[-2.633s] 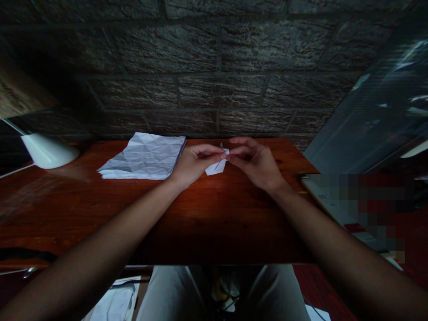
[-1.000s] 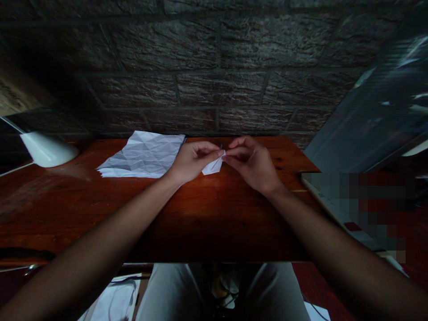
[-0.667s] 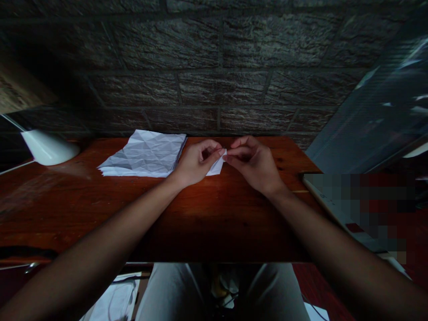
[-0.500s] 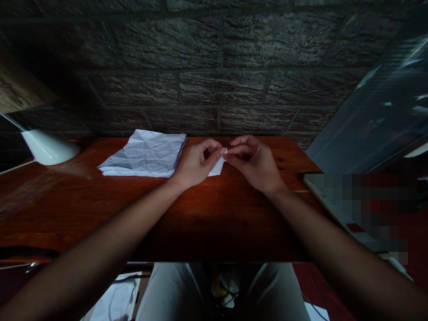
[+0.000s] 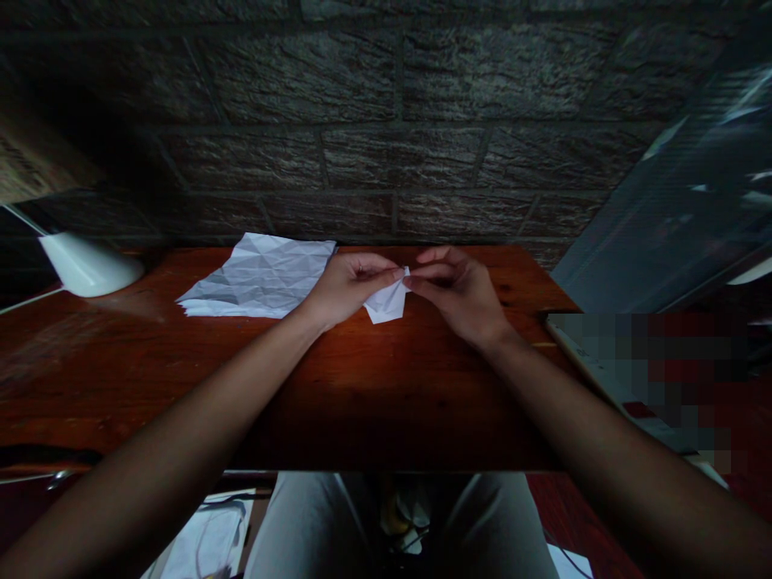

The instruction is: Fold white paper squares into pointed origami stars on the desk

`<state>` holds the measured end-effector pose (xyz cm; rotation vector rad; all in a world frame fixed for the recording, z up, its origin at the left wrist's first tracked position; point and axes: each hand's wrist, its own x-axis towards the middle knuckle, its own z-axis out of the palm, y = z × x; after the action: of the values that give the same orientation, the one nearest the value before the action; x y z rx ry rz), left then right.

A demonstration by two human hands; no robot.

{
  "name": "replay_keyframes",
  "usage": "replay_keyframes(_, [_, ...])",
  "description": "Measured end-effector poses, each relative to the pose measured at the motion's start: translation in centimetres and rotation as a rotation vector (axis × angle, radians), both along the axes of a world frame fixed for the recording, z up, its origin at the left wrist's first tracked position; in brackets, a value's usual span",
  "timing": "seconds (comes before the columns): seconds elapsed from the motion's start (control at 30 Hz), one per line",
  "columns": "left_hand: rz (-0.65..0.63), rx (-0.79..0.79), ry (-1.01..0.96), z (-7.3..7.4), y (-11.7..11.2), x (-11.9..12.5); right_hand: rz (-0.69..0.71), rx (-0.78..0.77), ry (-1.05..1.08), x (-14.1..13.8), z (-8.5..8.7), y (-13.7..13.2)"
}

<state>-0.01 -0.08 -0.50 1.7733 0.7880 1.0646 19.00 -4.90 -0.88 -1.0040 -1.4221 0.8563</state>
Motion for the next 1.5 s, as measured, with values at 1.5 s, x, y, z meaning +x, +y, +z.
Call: replay_keyframes(1.5, [0.004,-0.052,0.008,0.0,-0.5,0.3,-0.047,0.064,-0.074,0.9,-0.2,0.7])
